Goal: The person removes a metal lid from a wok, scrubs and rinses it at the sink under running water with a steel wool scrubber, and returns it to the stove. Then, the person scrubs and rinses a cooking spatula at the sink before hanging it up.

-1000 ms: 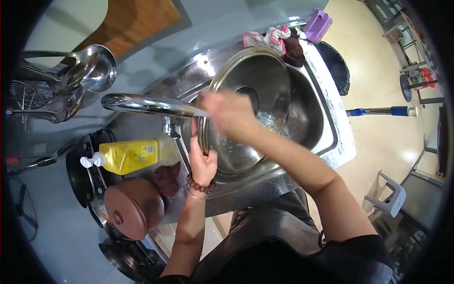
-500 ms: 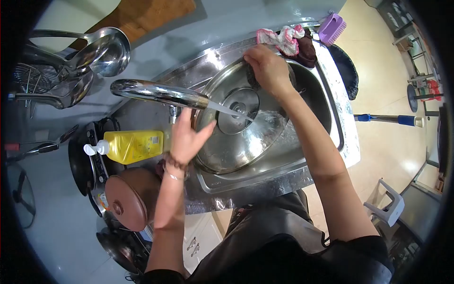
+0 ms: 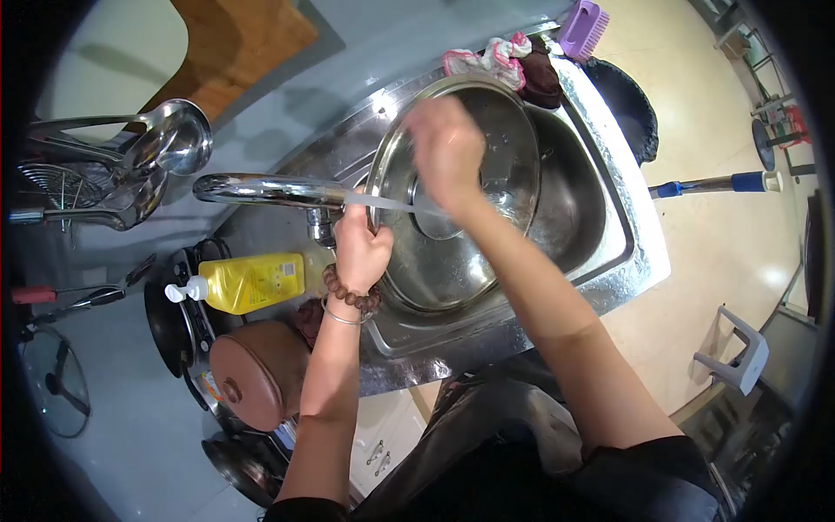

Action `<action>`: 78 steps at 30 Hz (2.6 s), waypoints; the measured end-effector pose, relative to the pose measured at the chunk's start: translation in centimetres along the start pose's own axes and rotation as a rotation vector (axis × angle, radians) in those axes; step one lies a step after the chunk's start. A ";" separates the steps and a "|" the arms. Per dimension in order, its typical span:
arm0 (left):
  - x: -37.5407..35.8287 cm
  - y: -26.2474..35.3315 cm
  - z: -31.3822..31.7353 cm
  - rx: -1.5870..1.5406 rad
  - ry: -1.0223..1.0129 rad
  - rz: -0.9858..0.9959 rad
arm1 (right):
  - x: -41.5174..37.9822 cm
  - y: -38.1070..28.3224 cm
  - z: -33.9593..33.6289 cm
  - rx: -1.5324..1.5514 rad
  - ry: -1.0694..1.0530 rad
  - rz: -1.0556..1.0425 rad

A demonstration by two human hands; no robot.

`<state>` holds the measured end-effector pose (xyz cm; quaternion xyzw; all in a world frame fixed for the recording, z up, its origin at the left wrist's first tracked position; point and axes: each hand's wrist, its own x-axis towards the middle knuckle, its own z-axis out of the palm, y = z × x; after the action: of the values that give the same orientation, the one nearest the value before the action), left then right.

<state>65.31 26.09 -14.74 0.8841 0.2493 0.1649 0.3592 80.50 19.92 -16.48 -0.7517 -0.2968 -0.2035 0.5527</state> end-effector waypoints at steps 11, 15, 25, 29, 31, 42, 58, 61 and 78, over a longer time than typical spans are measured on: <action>-2.9 -0.3 0.3 -0.266 0.113 -0.142 | 0.5 -0.3 -0.1 0.006 -0.187 -0.113; -3.0 -1.5 0.6 -0.287 0.133 -0.004 | -2.5 -3.2 -0.7 0.030 -0.320 -0.192; -3.6 -1.5 0.4 -0.271 0.158 -0.109 | -7.0 17.4 -1.1 -0.453 -0.055 0.658; -3.3 -0.8 0.5 -0.394 0.170 -0.189 | -6.2 14.2 1.9 -0.398 0.089 1.119; -3.1 -0.6 0.3 -0.293 0.142 -0.198 | -6.5 14.0 6.6 -0.570 0.022 0.449; -4.0 -3.6 0.8 -0.468 0.227 -0.263 | -20.9 3.7 -3.0 -0.120 -1.034 0.563; -9.0 2.1 -17.3 0.717 0.741 -0.043 | -11.7 4.7 -6.7 1.301 -0.454 1.736; -8.1 3.2 -20.2 0.819 0.522 -0.068 | -14.0 8.3 -5.3 0.406 -0.729 1.387; -8.2 -1.8 -25.0 0.596 0.204 0.090 | -6.7 -21.8 5.8 1.390 -0.894 1.202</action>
<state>46.20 36.45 0.22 0.9394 0.2822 0.1882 0.0498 60.81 28.63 -7.03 -0.2965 -0.1023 0.6238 0.7159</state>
